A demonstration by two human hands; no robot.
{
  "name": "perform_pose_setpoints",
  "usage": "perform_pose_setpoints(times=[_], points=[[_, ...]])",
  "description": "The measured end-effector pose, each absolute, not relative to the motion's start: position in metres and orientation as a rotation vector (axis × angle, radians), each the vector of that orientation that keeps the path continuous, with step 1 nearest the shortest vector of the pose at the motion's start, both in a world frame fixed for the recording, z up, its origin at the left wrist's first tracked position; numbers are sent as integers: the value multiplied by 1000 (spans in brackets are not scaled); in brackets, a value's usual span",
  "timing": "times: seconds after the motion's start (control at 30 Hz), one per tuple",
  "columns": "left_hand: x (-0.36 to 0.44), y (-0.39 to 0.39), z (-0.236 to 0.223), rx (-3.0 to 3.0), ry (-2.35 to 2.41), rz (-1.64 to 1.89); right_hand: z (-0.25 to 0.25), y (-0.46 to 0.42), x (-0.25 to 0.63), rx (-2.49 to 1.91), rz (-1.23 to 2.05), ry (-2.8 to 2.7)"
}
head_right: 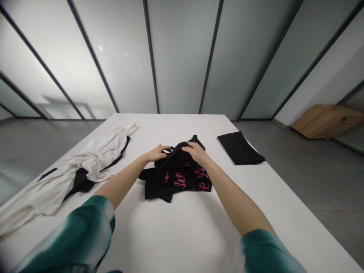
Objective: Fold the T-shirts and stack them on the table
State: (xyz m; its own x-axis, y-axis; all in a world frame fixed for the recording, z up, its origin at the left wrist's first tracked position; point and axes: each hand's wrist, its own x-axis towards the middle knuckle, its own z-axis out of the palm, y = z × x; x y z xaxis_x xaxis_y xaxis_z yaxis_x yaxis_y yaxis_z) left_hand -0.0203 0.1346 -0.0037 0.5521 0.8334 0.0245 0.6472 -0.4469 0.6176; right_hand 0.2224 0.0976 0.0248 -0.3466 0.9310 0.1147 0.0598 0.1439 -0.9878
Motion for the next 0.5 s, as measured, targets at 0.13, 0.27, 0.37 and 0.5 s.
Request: perform_pose_setpoints(times=[0.13,0.27,0.37,0.5], points=[[-25,139,-6,2257,1309,580,11,109,239,-985,1237,-1796],[-44,145,2,1995,1324,1066,-15,125,257,-1178,809,-2179],[-53,143,18,1987,1310,1156,-29,131,254,-1333,463,-2441],[-59,130,31,2221,1474,912,-30,130,245,-1470,215,-2672]])
